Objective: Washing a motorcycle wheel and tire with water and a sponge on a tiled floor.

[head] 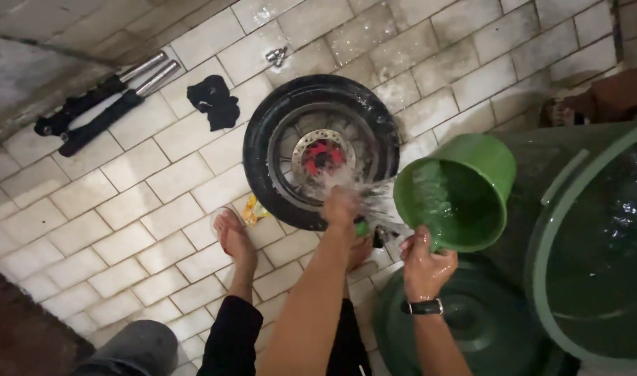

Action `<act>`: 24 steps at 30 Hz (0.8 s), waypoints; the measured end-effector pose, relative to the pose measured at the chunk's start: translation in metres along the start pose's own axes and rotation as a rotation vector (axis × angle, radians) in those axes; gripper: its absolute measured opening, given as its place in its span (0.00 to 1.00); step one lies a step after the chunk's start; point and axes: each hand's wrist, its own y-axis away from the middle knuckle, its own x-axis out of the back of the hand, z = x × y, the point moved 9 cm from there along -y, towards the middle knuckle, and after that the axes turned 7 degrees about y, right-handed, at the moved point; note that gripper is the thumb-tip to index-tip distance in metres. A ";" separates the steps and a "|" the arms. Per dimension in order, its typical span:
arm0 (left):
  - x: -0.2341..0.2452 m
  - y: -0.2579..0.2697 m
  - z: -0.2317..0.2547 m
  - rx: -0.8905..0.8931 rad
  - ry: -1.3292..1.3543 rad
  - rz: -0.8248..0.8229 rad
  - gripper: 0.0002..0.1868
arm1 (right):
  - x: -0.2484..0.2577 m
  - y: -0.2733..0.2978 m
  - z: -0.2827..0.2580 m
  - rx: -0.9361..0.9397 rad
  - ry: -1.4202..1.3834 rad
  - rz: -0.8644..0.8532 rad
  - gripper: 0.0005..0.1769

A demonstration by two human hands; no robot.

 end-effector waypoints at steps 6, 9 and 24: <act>-0.029 0.005 -0.042 0.342 -0.096 -0.196 0.11 | -0.005 0.017 -0.006 -0.071 0.336 0.037 0.08; -0.049 0.028 -0.081 0.786 0.833 0.070 0.14 | -0.014 0.020 -0.029 0.093 0.318 0.012 0.13; 0.061 0.033 -0.030 0.728 0.338 -0.226 0.18 | 0.142 -0.011 -0.023 0.611 1.005 0.251 0.12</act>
